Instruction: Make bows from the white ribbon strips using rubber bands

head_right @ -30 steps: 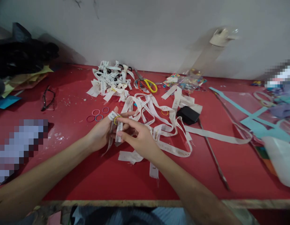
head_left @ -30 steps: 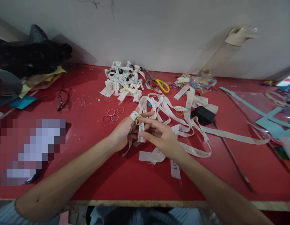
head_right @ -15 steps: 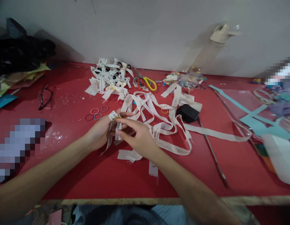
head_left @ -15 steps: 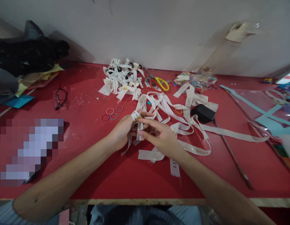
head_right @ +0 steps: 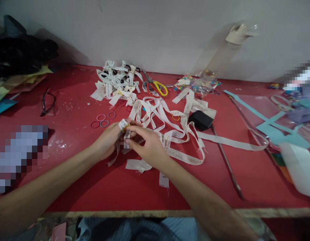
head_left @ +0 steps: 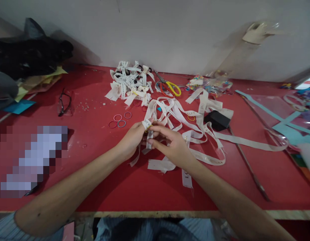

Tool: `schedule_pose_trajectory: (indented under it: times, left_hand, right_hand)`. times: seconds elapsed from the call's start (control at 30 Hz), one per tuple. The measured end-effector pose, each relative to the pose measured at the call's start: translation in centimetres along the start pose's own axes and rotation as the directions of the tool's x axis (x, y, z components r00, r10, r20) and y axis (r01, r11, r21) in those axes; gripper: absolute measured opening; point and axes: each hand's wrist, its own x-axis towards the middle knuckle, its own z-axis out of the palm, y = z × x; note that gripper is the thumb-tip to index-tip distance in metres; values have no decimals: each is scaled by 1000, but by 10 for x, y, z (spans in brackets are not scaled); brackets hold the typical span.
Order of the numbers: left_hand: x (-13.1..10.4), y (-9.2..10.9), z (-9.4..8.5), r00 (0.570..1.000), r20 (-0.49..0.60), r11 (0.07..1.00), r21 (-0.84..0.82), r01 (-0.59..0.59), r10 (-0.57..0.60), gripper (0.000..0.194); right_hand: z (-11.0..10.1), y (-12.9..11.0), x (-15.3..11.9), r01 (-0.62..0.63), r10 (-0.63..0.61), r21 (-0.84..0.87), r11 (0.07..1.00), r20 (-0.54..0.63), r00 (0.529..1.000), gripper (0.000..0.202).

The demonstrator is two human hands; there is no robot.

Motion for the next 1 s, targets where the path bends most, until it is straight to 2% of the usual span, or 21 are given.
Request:
schedule_pose_trajectory:
  times: [0.3,0.53,0.77,1.0]
  left_hand:
    - [3,-6,-2,999,-12,999,6,-33,33,35]
    - [2,-6,0,1000,-27,999,41,-14,15,35]
    - [2,-6,-1,999,-14,996,76,-37,38,33]
    - [1,-8,-1,996,50,992,101,-77,72,32]
  right_hand:
    - [0,-1,0,12,-12,14,1000,23,1000,22]
    - [1,3,-1,42,-42,-21,999,13,999,23]
    - [1,1,-1,19,-18,-34,999,36,999,18]
    - [1,-3,0,28,-25,-54,998,62,998,13]
